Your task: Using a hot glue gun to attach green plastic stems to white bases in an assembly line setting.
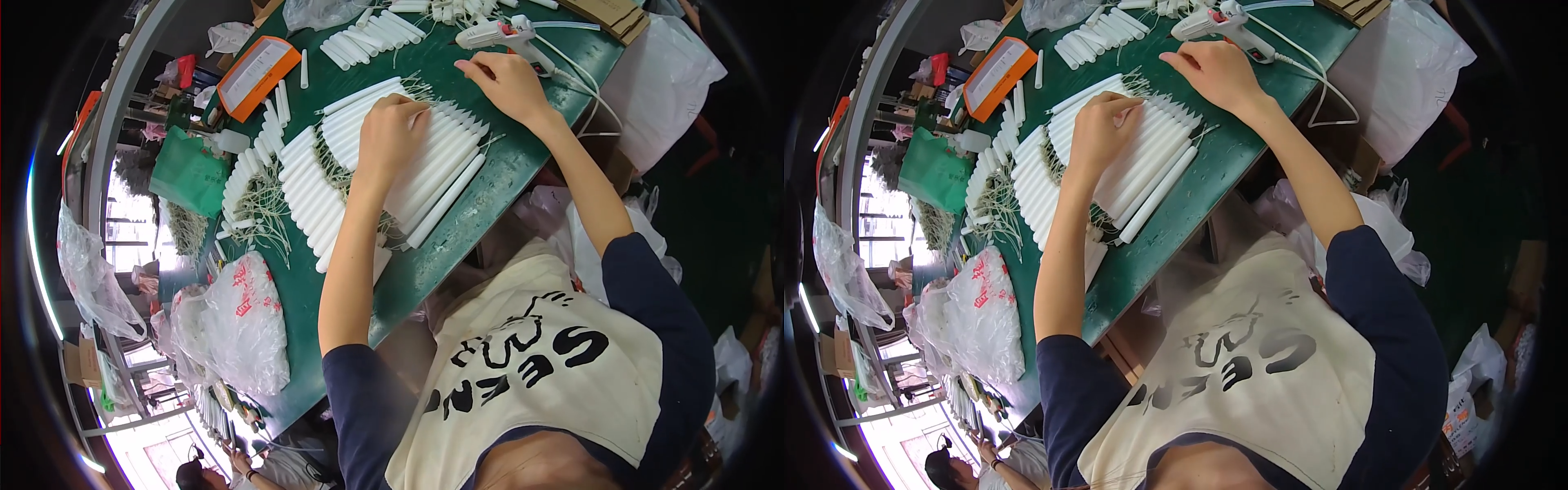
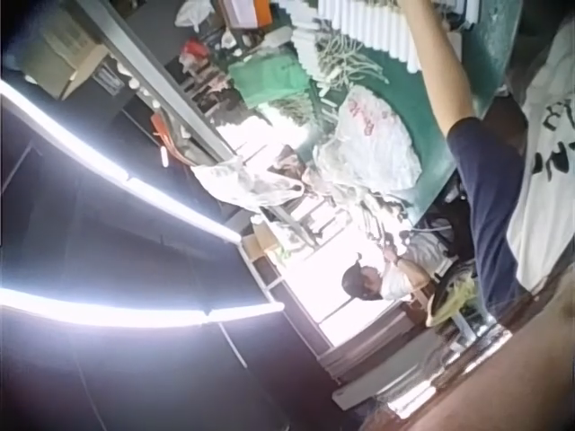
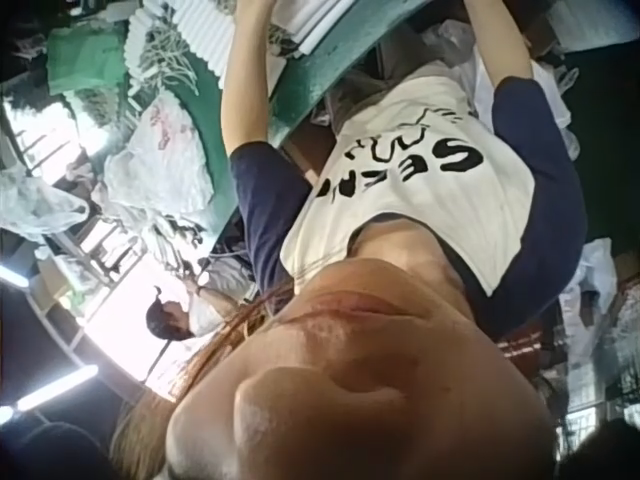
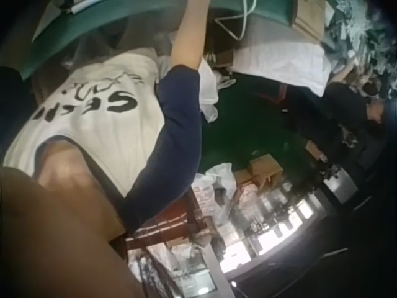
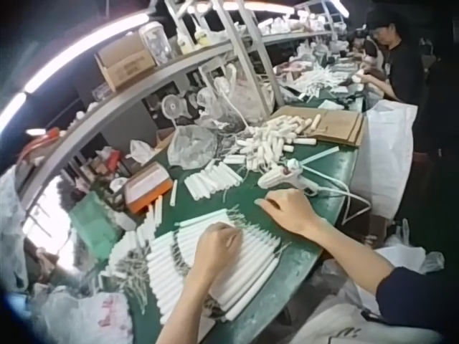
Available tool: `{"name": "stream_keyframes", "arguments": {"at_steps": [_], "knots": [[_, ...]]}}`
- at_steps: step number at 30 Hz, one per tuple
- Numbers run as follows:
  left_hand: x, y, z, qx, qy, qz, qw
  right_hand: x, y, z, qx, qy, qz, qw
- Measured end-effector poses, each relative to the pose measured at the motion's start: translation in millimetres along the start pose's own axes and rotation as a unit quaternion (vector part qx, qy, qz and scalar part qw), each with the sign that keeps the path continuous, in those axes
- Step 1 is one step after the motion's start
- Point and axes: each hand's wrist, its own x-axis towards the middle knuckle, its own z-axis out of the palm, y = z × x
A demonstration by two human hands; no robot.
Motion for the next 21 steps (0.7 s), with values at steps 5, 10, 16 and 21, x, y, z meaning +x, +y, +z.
{"name": "stream_keyframes", "arguments": {"at_steps": [5, 10, 16, 21], "knots": [[8, -7, 2, 0.003, -0.036, -0.026, 0.999, -5, 11, -7, 0.010, 0.230, -0.038, 0.972], [20, -9, 7, 0.043, -0.047, -0.013, 0.998, -7, 21, -16, -0.022, 0.328, 0.056, 0.943], [29, -12, 7, 0.065, -0.129, -0.024, 0.989, -3, 49, -17, -0.220, 0.342, 0.061, 0.911], [31, -13, 9, 0.079, -0.157, -0.019, 0.984, -1, 48, -16, -0.193, 0.199, 0.078, 0.958]]}}
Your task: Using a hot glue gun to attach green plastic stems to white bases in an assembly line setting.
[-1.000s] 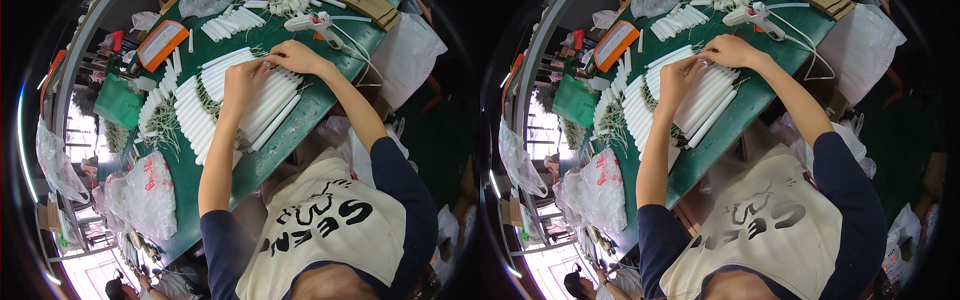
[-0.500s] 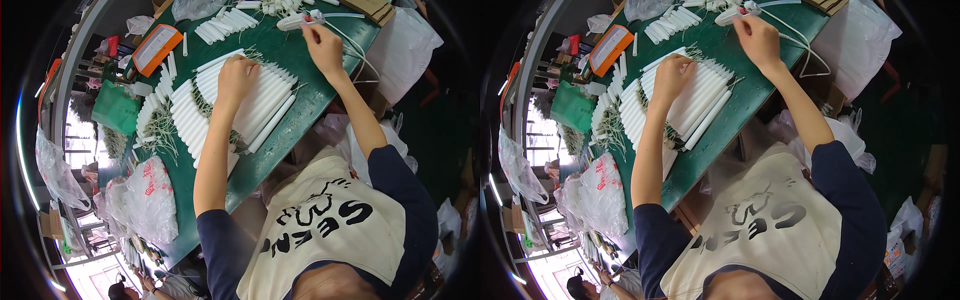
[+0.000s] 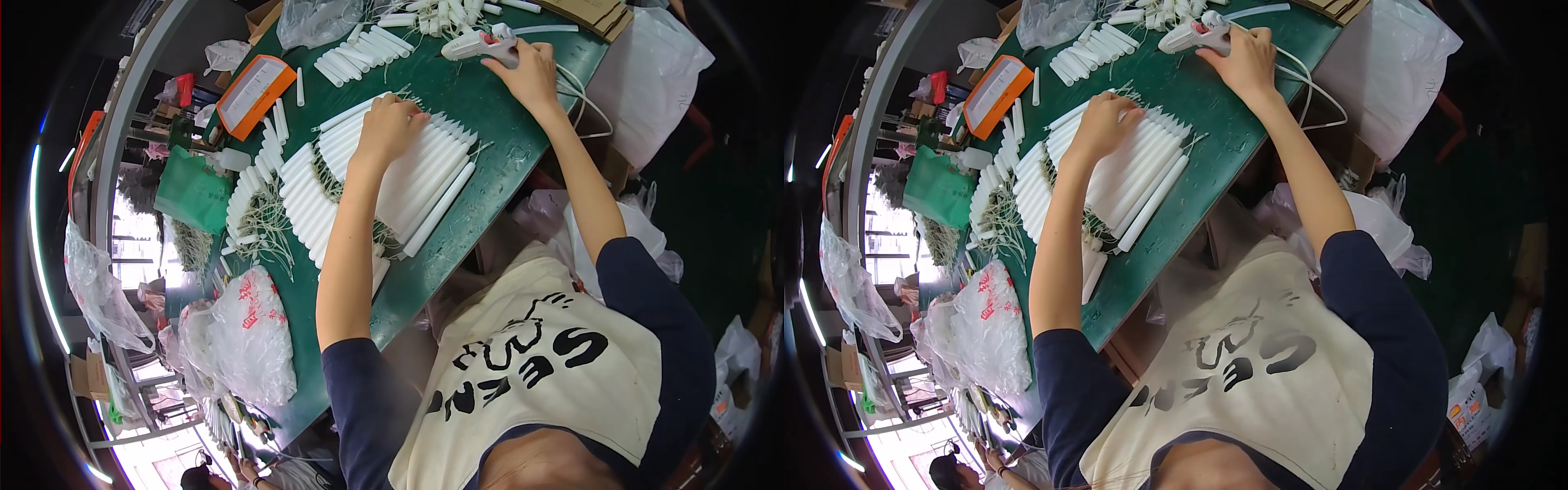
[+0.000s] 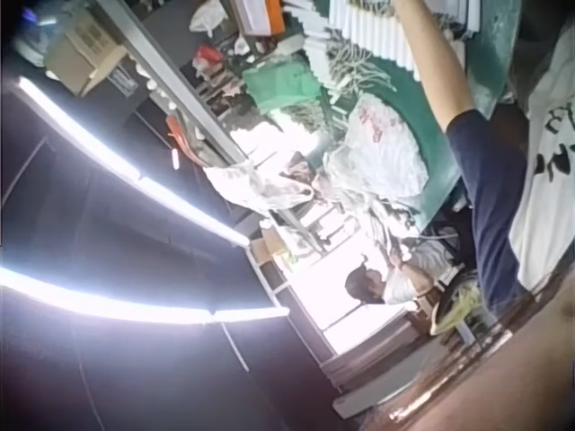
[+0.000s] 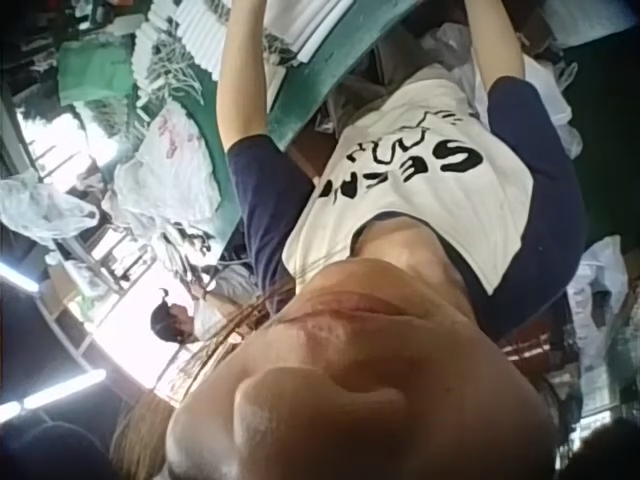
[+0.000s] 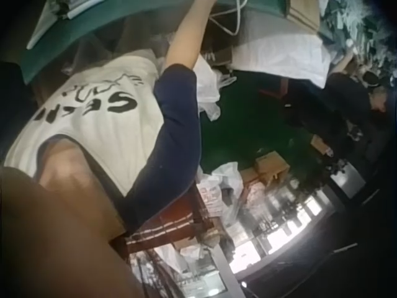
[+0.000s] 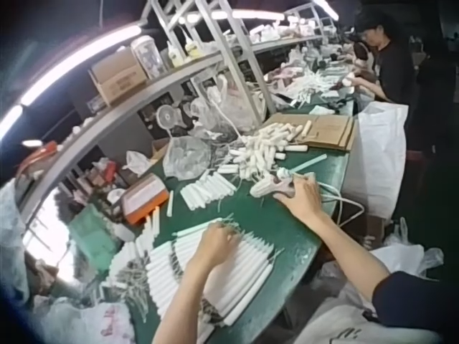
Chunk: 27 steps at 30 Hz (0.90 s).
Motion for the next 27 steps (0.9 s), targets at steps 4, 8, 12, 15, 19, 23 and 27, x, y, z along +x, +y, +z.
{"name": "stream_keyframes", "arguments": {"at_steps": [4, 8, 12, 15, 19, 23, 27], "knots": [[2, -3, 2, 0.009, -0.034, 0.003, 0.999, 0, 0, 1, -0.007, -0.064, 0.031, 0.997], [6, -11, 3, 0.009, -0.059, 0.010, 0.998, 3, 3, 1, 0.028, -0.092, 0.032, 0.995], [9, -11, 5, 0.021, -0.080, 0.005, 0.997, 5, 7, 2, 0.060, -0.112, 0.031, 0.991], [10, -9, 4, 0.017, -0.092, 0.001, 0.996, 4, 8, 0, 0.073, -0.131, 0.023, 0.988], [9, -11, 1, -0.019, -0.089, -0.012, 0.996, 5, 4, -8, 0.088, -0.132, -0.001, 0.987], [7, -16, -5, -0.098, -0.084, -0.026, 0.991, 5, 5, -11, 0.089, -0.099, -0.029, 0.991], [-6, -9, -6, -0.189, 0.015, -0.034, 0.981, 5, 6, -21, 0.149, -0.121, -0.023, 0.981]]}}
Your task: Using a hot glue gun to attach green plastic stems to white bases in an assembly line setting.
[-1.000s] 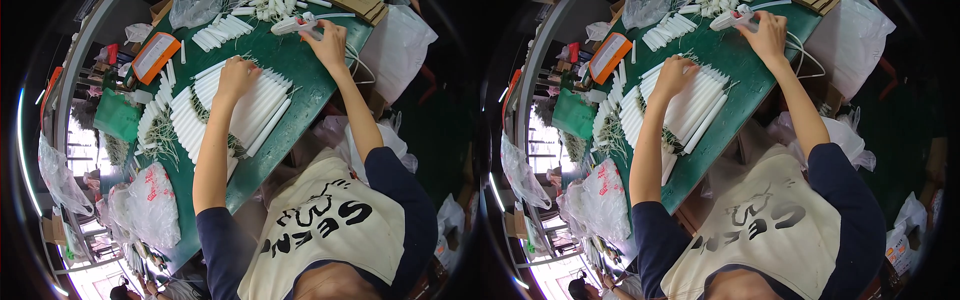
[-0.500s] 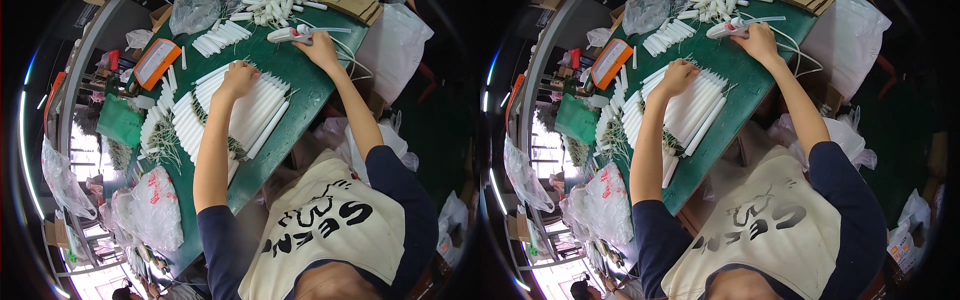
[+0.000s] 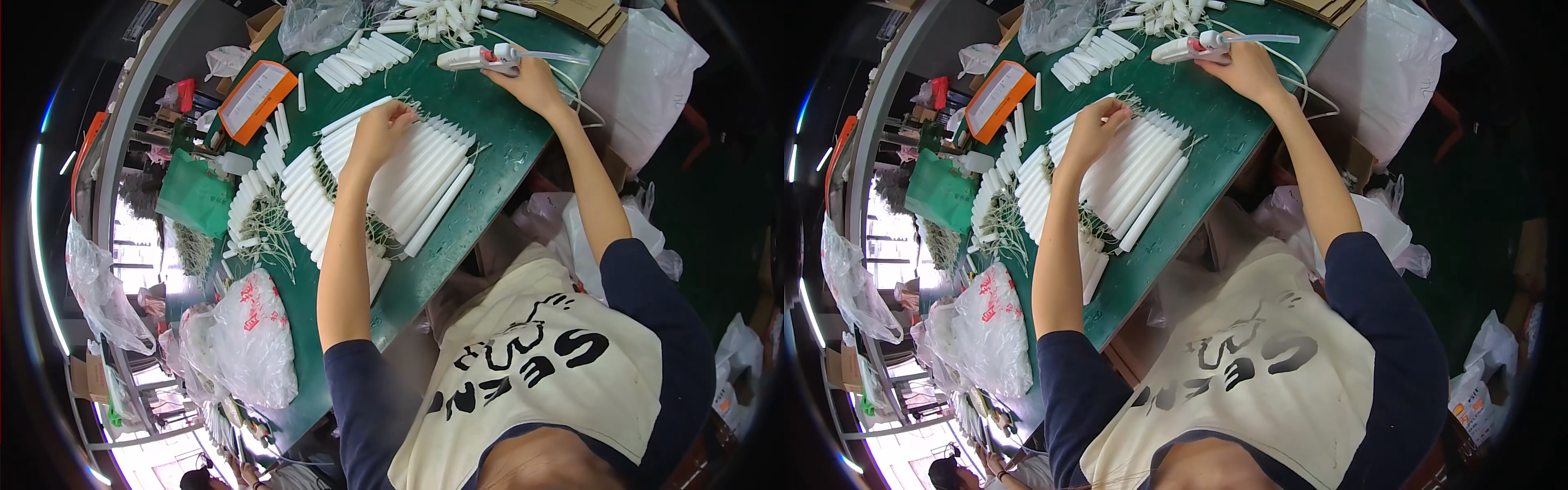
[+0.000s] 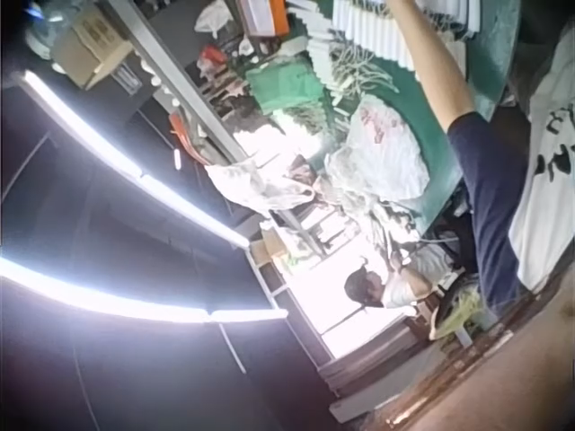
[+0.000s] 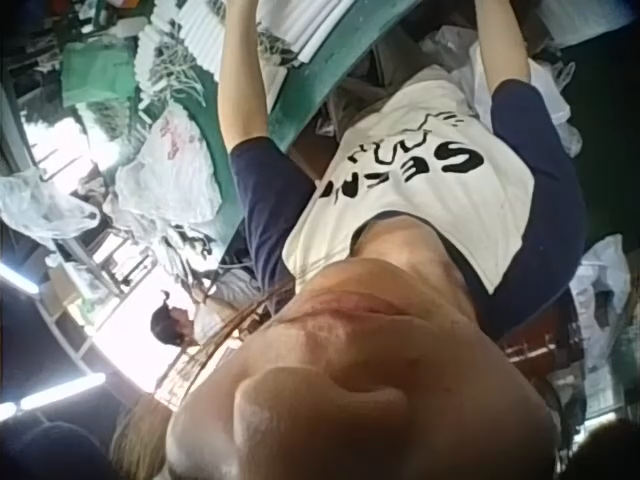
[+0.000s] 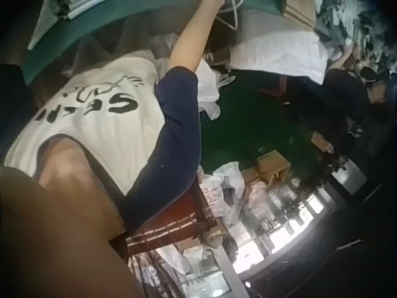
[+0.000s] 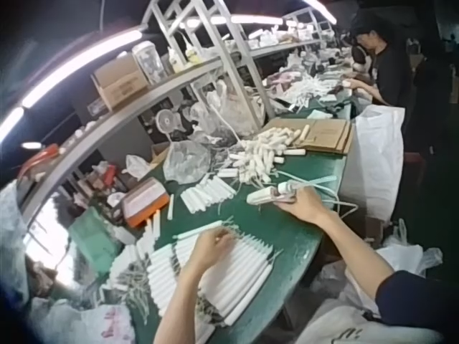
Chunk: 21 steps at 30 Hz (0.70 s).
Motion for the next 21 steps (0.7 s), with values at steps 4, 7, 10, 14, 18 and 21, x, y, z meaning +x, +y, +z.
{"name": "stream_keyframes", "arguments": {"at_steps": [4, 7, 10, 14, 18, 21], "knots": [[-5, -3, 3, -0.166, 0.034, -0.027, 0.985, 1, -5, -5, 0.086, -0.097, 0.006, 0.992], [-6, -4, 5, -0.128, 0.042, -0.022, 0.991, -2, -15, -7, 0.101, -0.105, -0.024, 0.989], [-8, -4, 11, -0.123, 0.084, -0.023, 0.989, -3, -28, -17, -0.014, -0.075, -0.040, 0.996], [-9, -5, 13, -0.117, 0.106, -0.036, 0.987, -4, -30, -18, -0.007, -0.042, -0.077, 0.996], [-11, 3, 14, -0.099, 0.133, -0.039, 0.985, -3, -25, -15, -0.049, -0.023, -0.126, 0.990], [-12, 5, 16, -0.054, 0.151, -0.033, 0.987, -3, -25, -13, -0.068, -0.036, -0.140, 0.987]]}}
